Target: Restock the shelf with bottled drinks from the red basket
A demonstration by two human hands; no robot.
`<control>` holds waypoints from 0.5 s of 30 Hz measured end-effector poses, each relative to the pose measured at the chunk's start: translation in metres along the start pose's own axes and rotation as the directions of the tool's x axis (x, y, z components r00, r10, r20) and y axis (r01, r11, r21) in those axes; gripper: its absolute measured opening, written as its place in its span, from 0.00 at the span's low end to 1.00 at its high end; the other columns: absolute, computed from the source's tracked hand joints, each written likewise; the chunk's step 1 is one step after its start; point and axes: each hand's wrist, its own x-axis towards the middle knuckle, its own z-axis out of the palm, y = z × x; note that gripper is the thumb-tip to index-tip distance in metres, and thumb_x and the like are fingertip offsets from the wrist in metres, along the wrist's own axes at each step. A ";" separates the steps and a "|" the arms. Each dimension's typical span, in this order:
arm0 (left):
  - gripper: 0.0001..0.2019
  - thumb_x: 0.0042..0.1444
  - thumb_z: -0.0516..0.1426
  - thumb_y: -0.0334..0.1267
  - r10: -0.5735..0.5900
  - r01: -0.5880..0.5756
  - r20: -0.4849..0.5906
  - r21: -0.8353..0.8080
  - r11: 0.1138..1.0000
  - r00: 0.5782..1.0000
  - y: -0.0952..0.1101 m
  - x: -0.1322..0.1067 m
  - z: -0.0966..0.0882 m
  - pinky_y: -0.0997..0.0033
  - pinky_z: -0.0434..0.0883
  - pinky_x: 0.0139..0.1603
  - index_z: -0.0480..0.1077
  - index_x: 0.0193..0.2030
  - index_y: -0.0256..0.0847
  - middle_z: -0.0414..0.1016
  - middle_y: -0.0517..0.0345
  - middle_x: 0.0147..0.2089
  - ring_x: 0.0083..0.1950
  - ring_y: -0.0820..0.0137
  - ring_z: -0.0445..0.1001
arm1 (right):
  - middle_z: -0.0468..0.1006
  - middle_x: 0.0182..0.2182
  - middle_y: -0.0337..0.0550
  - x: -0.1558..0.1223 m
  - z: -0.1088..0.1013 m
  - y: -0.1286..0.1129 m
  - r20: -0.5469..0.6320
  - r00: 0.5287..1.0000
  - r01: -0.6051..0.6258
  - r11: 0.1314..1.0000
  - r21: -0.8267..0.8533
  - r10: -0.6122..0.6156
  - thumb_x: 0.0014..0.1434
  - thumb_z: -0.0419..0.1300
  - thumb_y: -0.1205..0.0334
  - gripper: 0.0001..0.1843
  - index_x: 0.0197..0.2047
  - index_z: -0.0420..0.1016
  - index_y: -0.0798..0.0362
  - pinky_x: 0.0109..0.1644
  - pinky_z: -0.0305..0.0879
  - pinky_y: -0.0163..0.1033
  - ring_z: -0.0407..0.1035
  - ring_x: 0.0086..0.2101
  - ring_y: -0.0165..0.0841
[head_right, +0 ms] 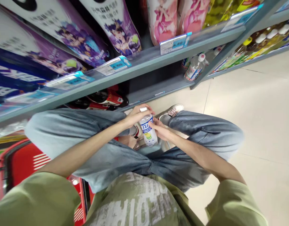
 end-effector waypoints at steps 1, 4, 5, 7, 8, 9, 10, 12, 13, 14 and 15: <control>0.11 0.54 0.59 0.46 0.061 -0.057 -0.013 0.197 0.979 0.998 0.000 0.002 -0.004 0.64 0.73 0.44 0.72 0.37 0.40 0.81 0.54 0.36 0.40 0.62 0.79 | 0.82 0.37 0.35 0.001 -0.001 0.001 -0.023 1.000 0.004 1.000 -0.008 -0.004 0.44 0.81 0.47 0.33 0.45 0.72 0.51 0.45 0.74 0.36 0.76 0.35 0.30; 0.13 0.60 0.52 0.44 0.254 -0.226 0.059 0.676 0.702 0.965 0.000 0.006 -0.014 0.62 0.70 0.49 0.73 0.34 0.40 0.80 0.50 0.40 0.43 0.59 0.78 | 0.81 0.34 0.34 0.004 -0.002 0.004 -0.057 0.998 0.004 0.999 -0.047 -0.006 0.45 0.80 0.44 0.32 0.42 0.71 0.51 0.44 0.73 0.34 0.76 0.34 0.28; 0.13 0.61 0.50 0.42 0.271 -0.247 0.091 0.740 0.625 0.958 0.001 0.006 -0.017 0.62 0.70 0.50 0.74 0.35 0.40 0.80 0.49 0.41 0.44 0.59 0.78 | 0.80 0.33 0.34 0.005 -0.002 0.006 -0.056 0.998 -0.004 0.999 -0.054 0.001 0.45 0.79 0.42 0.32 0.41 0.70 0.52 0.43 0.73 0.34 0.76 0.33 0.29; 0.14 0.61 0.49 0.42 0.226 -0.231 0.121 0.788 0.571 0.967 0.003 0.007 -0.021 0.63 0.69 0.48 0.74 0.37 0.40 0.80 0.49 0.40 0.44 0.60 0.78 | 0.81 0.32 0.36 0.007 -0.003 0.010 -0.042 0.999 -0.016 0.999 -0.051 0.014 0.44 0.79 0.41 0.33 0.41 0.71 0.52 0.41 0.74 0.35 0.76 0.33 0.30; 0.14 0.62 0.49 0.44 0.177 -0.208 0.128 0.793 0.573 0.976 0.005 0.008 -0.024 0.64 0.69 0.46 0.73 0.36 0.41 0.80 0.50 0.38 0.42 0.60 0.77 | 0.81 0.33 0.37 0.008 -0.003 0.012 -0.033 0.999 -0.020 0.999 -0.045 0.019 0.44 0.79 0.41 0.33 0.42 0.71 0.53 0.40 0.74 0.36 0.76 0.32 0.31; 0.15 0.62 0.49 0.47 0.128 -0.189 0.141 0.791 0.582 0.982 0.006 0.008 -0.026 0.65 0.68 0.45 0.72 0.34 0.41 0.78 0.53 0.35 0.39 0.62 0.76 | 0.82 0.33 0.39 0.010 -0.004 0.013 -0.025 0.999 -0.025 0.999 -0.035 0.024 0.44 0.79 0.42 0.34 0.43 0.71 0.54 0.39 0.74 0.36 0.77 0.32 0.32; 0.17 0.62 0.49 0.50 0.083 -0.175 0.157 0.784 0.596 0.984 0.008 0.008 -0.029 0.66 0.67 0.43 0.71 0.33 0.41 0.77 0.55 0.32 0.36 0.63 0.75 | 0.82 0.33 0.40 0.011 -0.003 0.014 -0.021 0.999 -0.031 0.999 -0.035 0.031 0.46 0.79 0.42 0.33 0.44 0.72 0.54 0.38 0.74 0.37 0.77 0.31 0.32; 0.19 0.62 0.50 0.54 0.028 -0.148 0.170 0.754 0.640 0.985 0.010 0.007 -0.034 0.68 0.66 0.38 0.68 0.29 0.42 0.72 0.58 0.28 0.32 0.67 0.71 | 0.82 0.34 0.42 0.014 -0.001 0.012 -0.030 0.999 -0.032 0.992 -0.123 0.028 0.54 0.74 0.42 0.29 0.47 0.72 0.55 0.38 0.75 0.38 0.78 0.32 0.34; 0.19 0.61 0.51 0.55 0.012 -0.123 0.155 0.733 0.669 0.988 0.010 0.006 -0.037 0.70 0.65 0.35 0.67 0.28 0.42 0.70 0.60 0.26 0.30 0.68 0.70 | 0.83 0.37 0.43 0.015 0.002 0.008 -0.041 0.999 -0.017 0.973 -0.232 0.008 0.60 0.70 0.41 0.27 0.49 0.72 0.55 0.40 0.75 0.38 0.78 0.34 0.35; 0.19 0.61 0.51 0.55 0.000 -0.088 0.124 0.708 0.700 0.992 0.011 0.006 -0.039 0.71 0.64 0.31 0.66 0.28 0.42 0.69 0.61 0.25 0.28 0.69 0.68 | 0.84 0.41 0.46 0.016 0.006 0.001 -0.051 0.998 0.004 0.924 -0.384 -0.025 0.64 0.65 0.41 0.26 0.52 0.73 0.55 0.44 0.75 0.39 0.79 0.38 0.36; 0.19 0.61 0.51 0.55 -0.011 -0.045 0.078 0.683 0.729 0.997 0.012 0.005 -0.041 0.72 0.63 0.28 0.65 0.28 0.43 0.67 0.63 0.23 0.25 0.70 0.67 | 0.83 0.46 0.48 0.016 0.011 -0.007 -0.050 0.996 0.030 0.830 -0.557 -0.070 0.69 0.60 0.41 0.26 0.55 0.73 0.55 0.48 0.75 0.41 0.79 0.44 0.38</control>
